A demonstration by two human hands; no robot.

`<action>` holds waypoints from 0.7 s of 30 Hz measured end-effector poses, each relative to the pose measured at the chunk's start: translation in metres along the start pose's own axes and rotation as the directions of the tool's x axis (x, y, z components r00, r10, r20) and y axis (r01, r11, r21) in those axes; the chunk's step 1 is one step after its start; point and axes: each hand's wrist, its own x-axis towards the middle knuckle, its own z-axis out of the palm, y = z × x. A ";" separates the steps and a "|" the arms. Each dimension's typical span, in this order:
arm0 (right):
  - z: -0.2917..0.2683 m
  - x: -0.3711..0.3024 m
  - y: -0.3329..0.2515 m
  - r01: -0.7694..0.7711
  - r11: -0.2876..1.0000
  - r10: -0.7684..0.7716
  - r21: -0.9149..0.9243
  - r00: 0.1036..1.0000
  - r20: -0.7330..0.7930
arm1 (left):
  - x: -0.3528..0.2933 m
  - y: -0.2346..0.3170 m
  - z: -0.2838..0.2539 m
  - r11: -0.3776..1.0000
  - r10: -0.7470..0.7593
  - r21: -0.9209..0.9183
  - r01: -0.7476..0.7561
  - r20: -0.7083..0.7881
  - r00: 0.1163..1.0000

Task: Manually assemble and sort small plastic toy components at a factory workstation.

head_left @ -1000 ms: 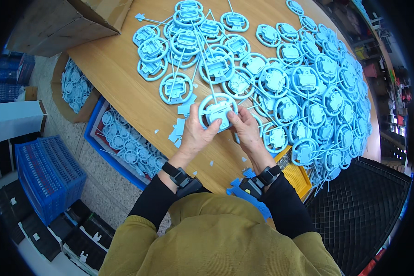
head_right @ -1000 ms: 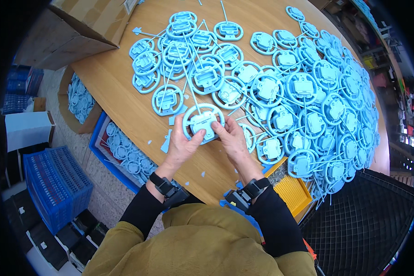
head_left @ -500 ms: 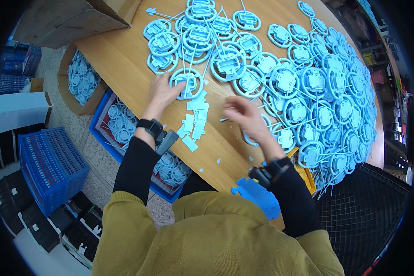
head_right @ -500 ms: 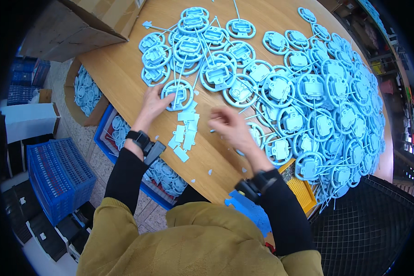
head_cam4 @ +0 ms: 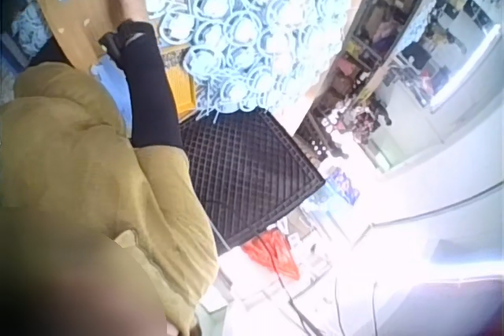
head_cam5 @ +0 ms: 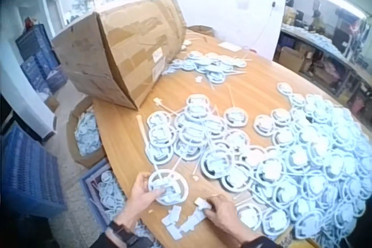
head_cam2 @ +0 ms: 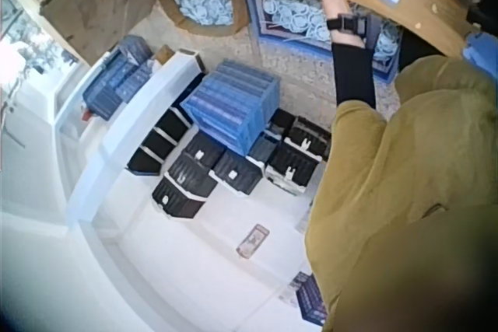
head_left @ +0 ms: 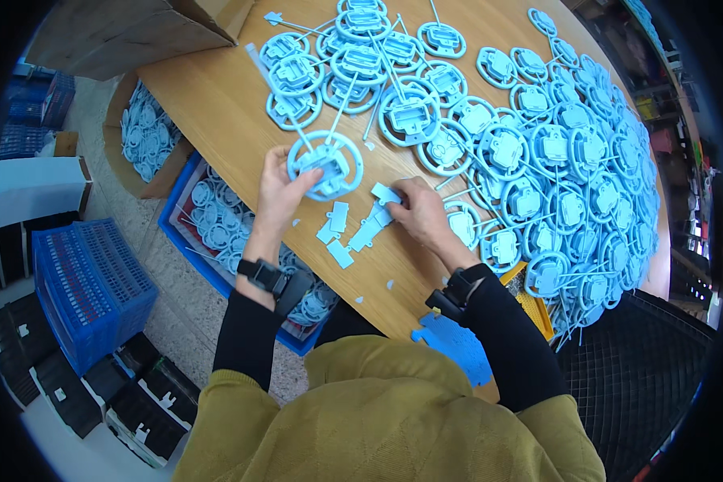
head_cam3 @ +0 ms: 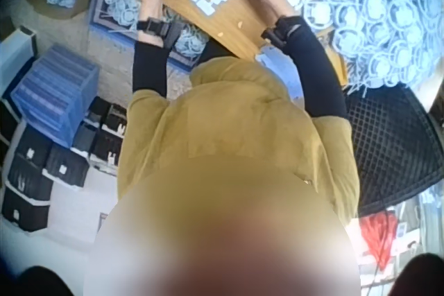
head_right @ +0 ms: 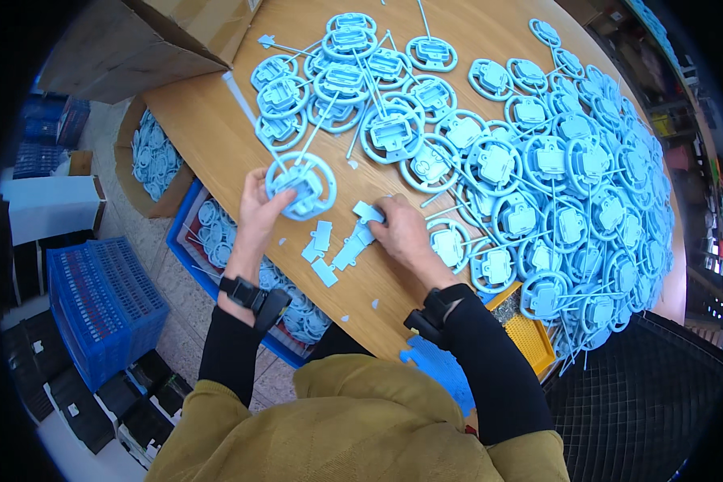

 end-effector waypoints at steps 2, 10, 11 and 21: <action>-0.009 -0.007 0.001 -0.094 0.994 0.092 0.057 0.995 0.039 | -0.017 -0.004 0.000 0.999 0.012 -0.040 -0.010 0.036 0.999; -0.038 -0.028 -0.054 0.300 0.949 -0.304 0.096 0.953 0.023 | -0.032 -0.030 0.030 0.969 -0.237 -0.050 0.243 0.115 0.965; -0.038 -0.028 -0.051 0.304 0.952 -0.305 0.035 0.952 0.027 | -0.032 -0.031 0.033 0.952 -0.286 -0.071 0.298 0.143 0.947; -0.027 -0.029 -0.029 0.165 0.839 -0.099 0.518 0.983 -0.152 | -0.042 -0.022 0.046 0.969 -0.238 -0.016 0.248 0.228 0.944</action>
